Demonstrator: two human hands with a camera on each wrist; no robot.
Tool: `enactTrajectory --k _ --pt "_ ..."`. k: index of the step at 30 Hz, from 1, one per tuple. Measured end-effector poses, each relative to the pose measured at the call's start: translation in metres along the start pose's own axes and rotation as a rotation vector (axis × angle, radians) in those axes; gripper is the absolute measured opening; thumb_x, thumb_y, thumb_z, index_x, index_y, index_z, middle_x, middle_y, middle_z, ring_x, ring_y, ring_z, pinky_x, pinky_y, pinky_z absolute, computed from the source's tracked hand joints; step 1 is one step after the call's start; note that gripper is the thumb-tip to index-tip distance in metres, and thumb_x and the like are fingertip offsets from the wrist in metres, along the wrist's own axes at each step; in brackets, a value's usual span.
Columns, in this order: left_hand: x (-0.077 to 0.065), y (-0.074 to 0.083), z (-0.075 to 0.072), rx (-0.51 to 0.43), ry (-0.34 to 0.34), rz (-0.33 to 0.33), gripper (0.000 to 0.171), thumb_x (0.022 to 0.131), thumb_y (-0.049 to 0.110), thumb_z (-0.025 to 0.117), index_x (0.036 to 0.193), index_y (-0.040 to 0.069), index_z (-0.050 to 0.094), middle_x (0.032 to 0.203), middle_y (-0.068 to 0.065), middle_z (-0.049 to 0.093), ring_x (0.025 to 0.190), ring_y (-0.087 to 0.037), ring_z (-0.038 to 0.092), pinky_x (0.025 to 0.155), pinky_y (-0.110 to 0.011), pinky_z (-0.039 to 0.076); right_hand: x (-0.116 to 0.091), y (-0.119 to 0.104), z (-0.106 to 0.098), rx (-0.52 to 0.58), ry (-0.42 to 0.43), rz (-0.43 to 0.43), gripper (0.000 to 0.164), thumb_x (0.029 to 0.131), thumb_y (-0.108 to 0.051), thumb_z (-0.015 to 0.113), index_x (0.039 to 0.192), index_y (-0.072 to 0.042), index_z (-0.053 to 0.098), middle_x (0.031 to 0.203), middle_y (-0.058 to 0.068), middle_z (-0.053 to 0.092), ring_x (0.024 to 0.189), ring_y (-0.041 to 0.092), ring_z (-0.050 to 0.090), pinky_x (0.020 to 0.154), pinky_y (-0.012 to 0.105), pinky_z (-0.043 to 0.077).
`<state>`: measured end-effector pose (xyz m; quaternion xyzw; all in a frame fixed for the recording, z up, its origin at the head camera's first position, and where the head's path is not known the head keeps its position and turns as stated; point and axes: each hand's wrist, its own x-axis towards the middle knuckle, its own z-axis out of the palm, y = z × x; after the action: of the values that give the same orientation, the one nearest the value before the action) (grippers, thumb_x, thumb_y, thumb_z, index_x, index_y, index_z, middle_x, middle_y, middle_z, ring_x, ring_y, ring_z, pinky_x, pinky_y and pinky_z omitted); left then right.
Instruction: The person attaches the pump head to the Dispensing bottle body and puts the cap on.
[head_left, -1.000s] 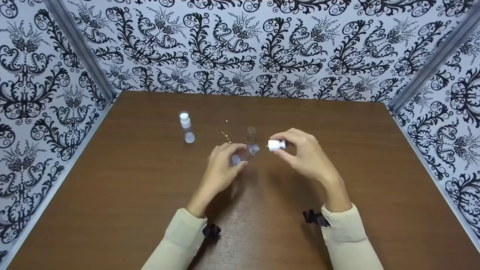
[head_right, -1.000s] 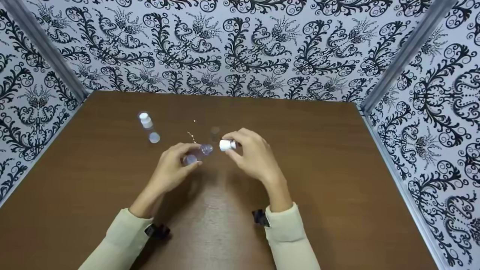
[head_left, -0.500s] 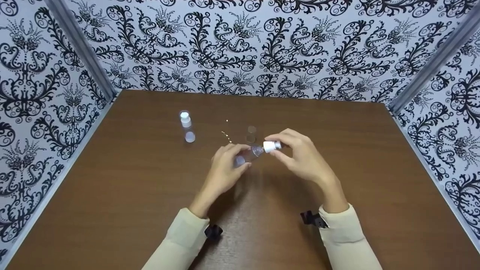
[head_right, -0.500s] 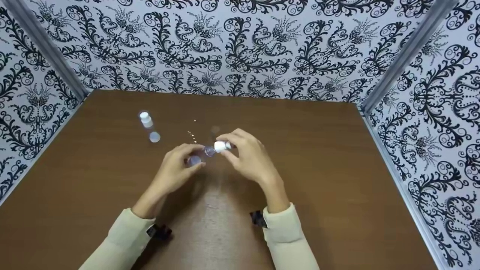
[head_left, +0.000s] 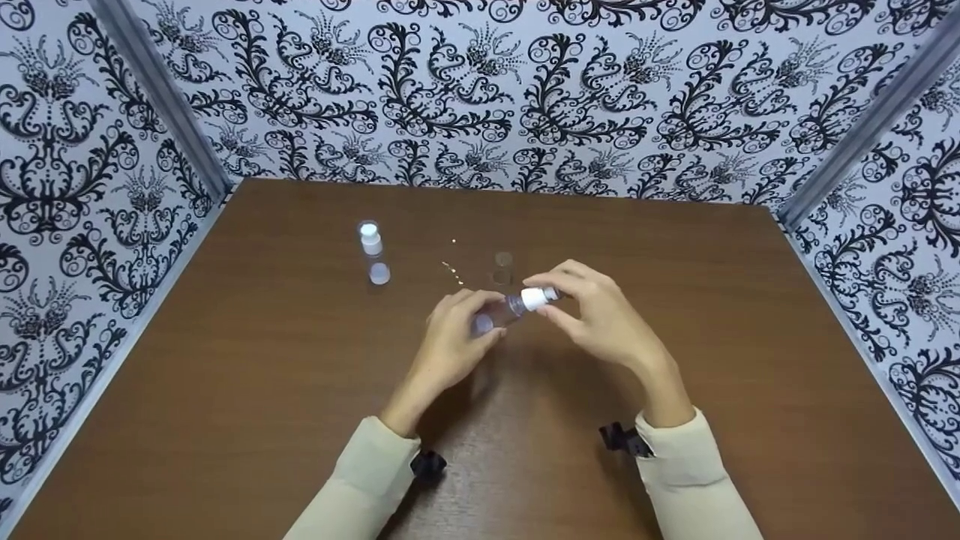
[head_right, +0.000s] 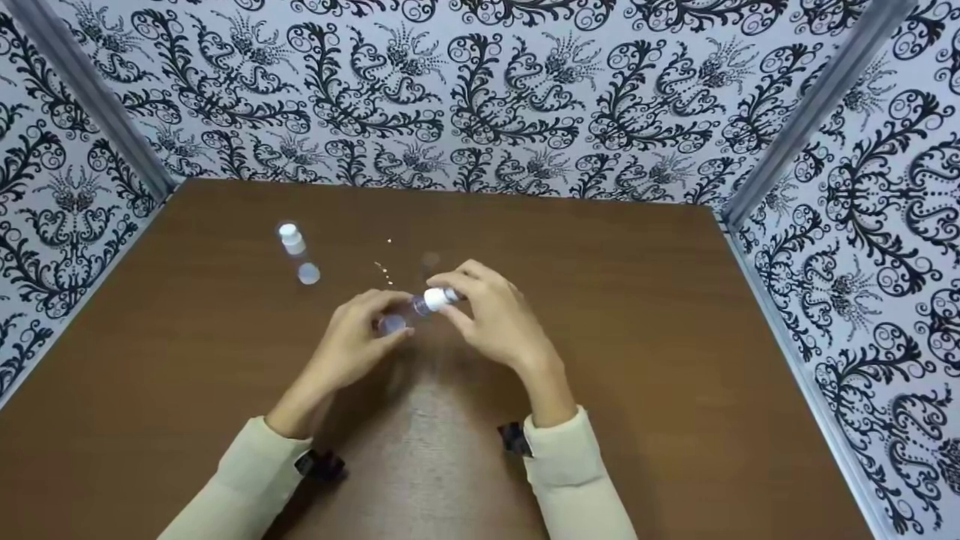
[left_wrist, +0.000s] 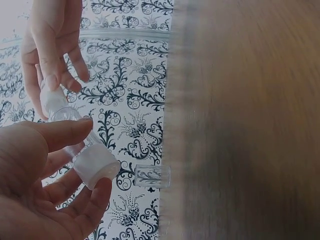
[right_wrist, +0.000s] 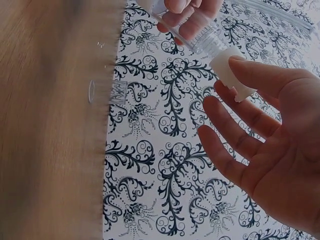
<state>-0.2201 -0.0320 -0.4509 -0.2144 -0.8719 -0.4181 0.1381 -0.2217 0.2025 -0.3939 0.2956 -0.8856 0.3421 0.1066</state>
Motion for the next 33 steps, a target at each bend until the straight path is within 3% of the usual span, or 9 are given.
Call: enactTrajectory --k 9,14,25,33 --pt "-0.0002 -0.0006 -0.0003 0.007 -0.008 -0.001 0.039 0.085 0.012 0.09 0.122 0.012 0.076 0.113 -0.008 0.075 0.102 -0.029 0.066 0.091 -0.048 0.051 0.0027 0.0 0.0024 0.039 0.017 -0.017 0.02 0.096 -0.01 0.08 0.115 -0.011 0.073 0.108 -0.004 0.069 0.099 0.011 0.063 0.091 0.037 0.056" --pt "0.0 0.0001 -0.0004 0.008 -0.01 0.006 0.04 0.085 0.012 0.09 0.122 0.012 0.076 0.112 -0.008 0.075 0.102 -0.028 0.065 0.091 -0.047 0.051 0.0026 0.0006 0.0034 0.034 0.029 -0.045 0.021 0.095 -0.009 0.08 0.116 -0.011 0.075 0.108 -0.004 0.07 0.1 0.011 0.064 0.092 0.043 0.057" --pt "-0.0005 0.0021 0.0002 0.011 -0.013 0.009 0.038 0.086 0.014 0.089 0.122 0.012 0.076 0.11 -0.005 0.074 0.1 -0.026 0.064 0.09 -0.045 0.05 0.0021 0.0001 0.0045 0.036 0.03 -0.056 0.022 0.094 -0.008 0.081 0.115 -0.014 0.076 0.108 -0.006 0.071 0.099 0.01 0.064 0.091 0.041 0.057" --pt "-0.0007 0.0033 -0.0001 0.002 -0.016 0.009 0.038 0.085 0.012 0.089 0.121 0.011 0.076 0.11 -0.006 0.074 0.101 -0.027 0.065 0.09 -0.047 0.05 0.0014 -0.0011 0.0055 0.022 0.021 -0.007 0.019 0.095 -0.016 0.082 0.113 -0.015 0.077 0.104 -0.007 0.069 0.095 0.011 0.064 0.087 0.035 0.056"
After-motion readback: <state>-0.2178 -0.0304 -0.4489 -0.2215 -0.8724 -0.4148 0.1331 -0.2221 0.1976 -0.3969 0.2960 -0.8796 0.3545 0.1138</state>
